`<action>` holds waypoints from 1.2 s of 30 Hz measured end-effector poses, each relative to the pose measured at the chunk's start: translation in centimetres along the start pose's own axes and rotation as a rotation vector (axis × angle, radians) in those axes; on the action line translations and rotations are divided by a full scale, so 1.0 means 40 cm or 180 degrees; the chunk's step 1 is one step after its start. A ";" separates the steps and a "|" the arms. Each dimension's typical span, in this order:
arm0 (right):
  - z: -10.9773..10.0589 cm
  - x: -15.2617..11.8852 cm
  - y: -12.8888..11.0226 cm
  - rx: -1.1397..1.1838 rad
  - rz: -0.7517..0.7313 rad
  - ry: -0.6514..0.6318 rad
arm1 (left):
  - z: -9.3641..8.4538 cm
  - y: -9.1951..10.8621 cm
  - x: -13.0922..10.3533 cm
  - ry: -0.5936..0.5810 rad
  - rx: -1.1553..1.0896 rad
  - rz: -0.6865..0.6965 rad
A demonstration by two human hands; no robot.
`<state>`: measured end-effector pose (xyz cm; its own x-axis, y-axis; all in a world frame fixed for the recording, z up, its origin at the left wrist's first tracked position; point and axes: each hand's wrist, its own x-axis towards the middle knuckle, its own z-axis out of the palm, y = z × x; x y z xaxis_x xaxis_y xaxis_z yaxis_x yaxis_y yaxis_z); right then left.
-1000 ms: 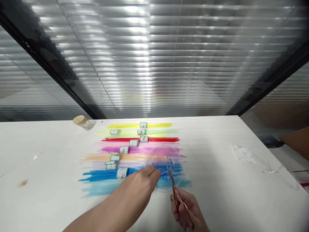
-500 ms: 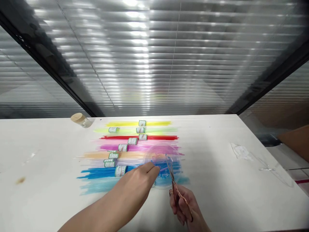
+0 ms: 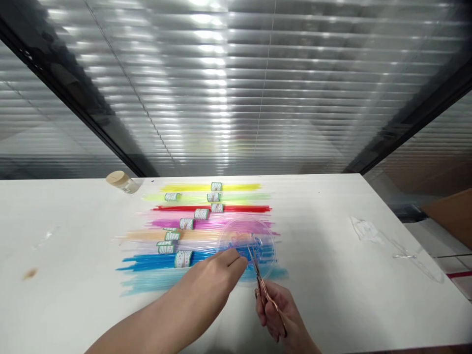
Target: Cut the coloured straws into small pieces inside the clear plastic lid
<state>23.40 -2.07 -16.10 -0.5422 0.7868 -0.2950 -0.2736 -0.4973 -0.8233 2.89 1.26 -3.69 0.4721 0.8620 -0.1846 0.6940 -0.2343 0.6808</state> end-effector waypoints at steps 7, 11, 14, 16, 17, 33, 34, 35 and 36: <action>0.001 0.001 0.001 0.0071 0.0061 -0.0043 | -0.005 0.001 -0.007 -0.0026 0.0049 0.0076; 0.007 -0.002 -0.008 0.0019 0.0002 -0.0003 | -0.007 0.004 -0.009 -0.0052 0.0007 0.0081; 0.009 -0.002 -0.015 -0.0028 0.0035 -0.0003 | -0.006 0.001 -0.012 -0.0030 0.0018 0.0082; 0.008 -0.001 -0.018 -0.0019 0.0116 -0.0029 | -0.005 -0.002 -0.011 -0.0004 -0.0016 0.0104; 0.008 -0.001 -0.018 -0.0012 0.0144 -0.0023 | -0.004 -0.004 -0.011 0.0001 -0.0037 0.0124; 0.020 0.001 -0.019 -0.0249 0.0149 0.0333 | 0.014 -0.017 -0.014 0.0022 0.0143 -0.0016; 0.022 0.003 -0.021 -0.0277 0.0154 0.0343 | 0.018 -0.023 -0.016 0.0040 0.0166 -0.0040; 0.024 0.004 -0.022 -0.0294 0.0171 0.0364 | 0.021 -0.030 -0.019 0.0058 0.0192 -0.0057; 0.026 0.005 -0.023 -0.0298 0.0187 0.0404 | 0.024 -0.036 -0.021 0.0067 0.0222 -0.0089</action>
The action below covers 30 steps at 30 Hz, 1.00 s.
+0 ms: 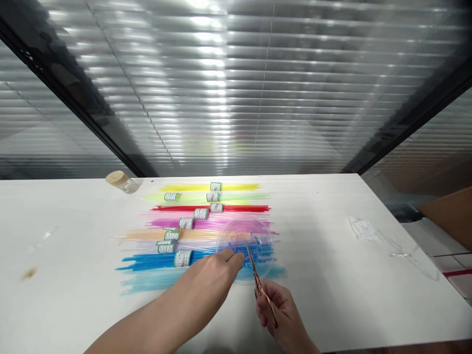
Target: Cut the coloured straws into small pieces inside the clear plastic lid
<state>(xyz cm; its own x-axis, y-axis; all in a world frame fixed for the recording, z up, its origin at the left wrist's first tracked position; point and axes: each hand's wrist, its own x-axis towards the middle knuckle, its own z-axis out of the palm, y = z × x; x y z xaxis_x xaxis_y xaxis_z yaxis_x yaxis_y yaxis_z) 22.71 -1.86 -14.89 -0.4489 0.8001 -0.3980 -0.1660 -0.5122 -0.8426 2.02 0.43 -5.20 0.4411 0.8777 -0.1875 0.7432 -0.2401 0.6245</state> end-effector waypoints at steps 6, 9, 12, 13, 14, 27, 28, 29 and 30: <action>-0.007 0.000 0.014 0.0120 -0.0155 0.0083 | -0.003 -0.011 -0.006 0.0035 0.0076 0.0018; -0.017 -0.001 0.024 0.0185 -0.0274 -0.0027 | -0.008 -0.004 -0.002 0.0076 0.0124 0.0022; -0.020 -0.002 0.024 0.0138 -0.0203 -0.0246 | -0.013 0.007 0.006 0.0102 0.0164 0.0034; -0.019 -0.003 0.022 0.0117 -0.0156 -0.0320 | -0.014 0.012 0.010 0.0103 0.0159 0.0033; -0.018 -0.003 0.019 0.0106 -0.0104 -0.0378 | -0.016 0.017 0.013 0.0091 0.0142 0.0031; -0.010 -0.006 0.009 0.0106 -0.0093 -0.0448 | -0.011 0.014 0.014 -0.0009 -0.0113 0.0060; -0.010 -0.005 0.008 0.0126 -0.0092 -0.0452 | -0.011 0.013 0.013 -0.0015 -0.0108 0.0057; -0.010 -0.005 0.007 0.0136 -0.0087 -0.0457 | -0.011 0.013 0.013 -0.0024 -0.0105 0.0050; -0.010 -0.005 0.006 0.0135 -0.0085 -0.0456 | -0.011 0.014 0.013 -0.0031 -0.0105 0.0047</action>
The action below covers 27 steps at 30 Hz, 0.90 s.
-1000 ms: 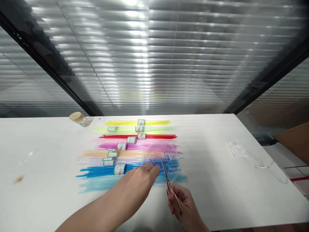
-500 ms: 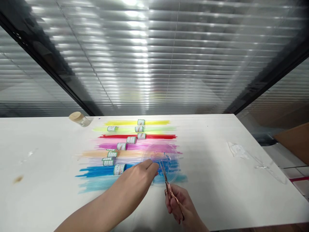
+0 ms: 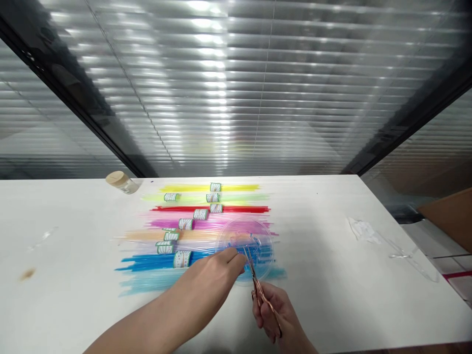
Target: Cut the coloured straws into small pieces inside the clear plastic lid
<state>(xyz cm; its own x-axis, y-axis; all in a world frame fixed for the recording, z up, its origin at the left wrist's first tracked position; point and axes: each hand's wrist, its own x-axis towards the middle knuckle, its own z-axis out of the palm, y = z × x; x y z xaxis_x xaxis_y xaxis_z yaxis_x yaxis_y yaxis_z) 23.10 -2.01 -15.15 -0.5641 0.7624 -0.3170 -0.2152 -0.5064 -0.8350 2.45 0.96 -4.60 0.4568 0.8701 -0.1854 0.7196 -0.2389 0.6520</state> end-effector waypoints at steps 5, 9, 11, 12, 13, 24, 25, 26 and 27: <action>-0.002 0.000 -0.001 -0.0096 -0.0001 0.0057 | -0.004 0.006 0.001 0.0010 -0.0030 -0.0012; -0.003 0.000 0.009 -0.0065 0.0039 0.0101 | -0.005 0.011 0.006 0.0007 0.0081 -0.0003; -0.002 0.001 0.012 -0.0047 0.0062 0.0168 | -0.006 0.016 0.011 -0.0004 0.0211 0.0011; -0.002 0.002 0.012 -0.0037 0.0064 0.0205 | -0.006 0.018 0.014 -0.0017 0.0299 0.0007; -0.001 0.002 0.012 -0.0030 0.0062 0.0248 | -0.006 0.021 0.018 -0.0022 0.0403 -0.0015; -0.001 0.005 0.020 -0.0044 -0.0058 0.0384 | -0.026 0.046 0.047 -0.0426 0.1399 -0.0414; 0.000 0.005 0.022 -0.0067 -0.0073 0.0396 | -0.027 0.049 0.050 -0.0473 0.1467 -0.0443; 0.000 0.005 0.023 -0.0095 -0.0063 0.0394 | -0.028 0.051 0.053 -0.0496 0.1514 -0.0455; 0.000 0.005 0.023 -0.0122 -0.0032 0.0383 | -0.028 0.053 0.056 -0.0514 0.1544 -0.0465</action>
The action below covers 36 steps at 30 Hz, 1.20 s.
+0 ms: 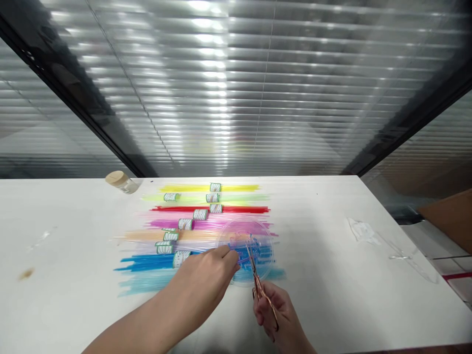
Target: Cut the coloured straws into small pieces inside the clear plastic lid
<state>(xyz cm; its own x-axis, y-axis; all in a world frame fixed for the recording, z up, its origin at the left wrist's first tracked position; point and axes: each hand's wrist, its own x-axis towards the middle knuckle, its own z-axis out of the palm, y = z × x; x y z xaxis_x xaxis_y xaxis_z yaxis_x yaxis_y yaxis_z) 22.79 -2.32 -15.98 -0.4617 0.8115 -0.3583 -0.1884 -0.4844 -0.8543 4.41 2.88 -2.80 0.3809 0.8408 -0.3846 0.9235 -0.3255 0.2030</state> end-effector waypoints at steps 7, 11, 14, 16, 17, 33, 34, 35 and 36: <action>-0.005 -0.002 -0.003 -0.0101 0.0148 -0.0014 | -0.018 0.007 0.005 -0.0317 0.0124 -0.0137; -0.008 -0.002 -0.003 0.0041 0.0138 0.0058 | -0.027 0.008 0.003 -0.0301 0.0050 -0.0255; -0.011 -0.003 0.001 0.0193 -0.0077 -0.0065 | -0.032 0.009 0.003 -0.0287 -0.0024 -0.0325; -0.013 -0.005 0.005 0.0225 -0.0168 -0.0180 | -0.033 0.010 0.003 -0.0293 -0.0039 -0.0337; -0.014 -0.006 0.006 0.0226 -0.0189 -0.0218 | -0.034 0.011 0.003 -0.0301 -0.0039 -0.0330; -0.012 -0.011 -0.043 -0.0730 -0.0368 -0.0216 | -0.043 0.017 0.006 -0.0656 -0.0061 -0.0194; -0.011 -0.011 -0.047 -0.0909 -0.0396 -0.0153 | -0.044 0.018 0.006 -0.0691 -0.0025 -0.0216; -0.010 -0.011 -0.051 -0.1114 -0.0438 -0.0094 | -0.043 0.018 0.007 -0.0710 0.0010 -0.0234; -0.011 -0.012 -0.053 -0.1337 -0.0504 -0.0030 | -0.042 0.018 0.008 -0.0702 0.0036 -0.0247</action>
<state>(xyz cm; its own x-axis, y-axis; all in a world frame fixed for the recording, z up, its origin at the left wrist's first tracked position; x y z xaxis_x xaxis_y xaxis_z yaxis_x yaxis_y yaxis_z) 23.78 -1.52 -14.15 -0.4637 0.8610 -0.2090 0.1101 -0.1781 -0.9778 5.11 3.64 -1.26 0.3084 0.7491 -0.5863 0.9503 -0.2696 0.1555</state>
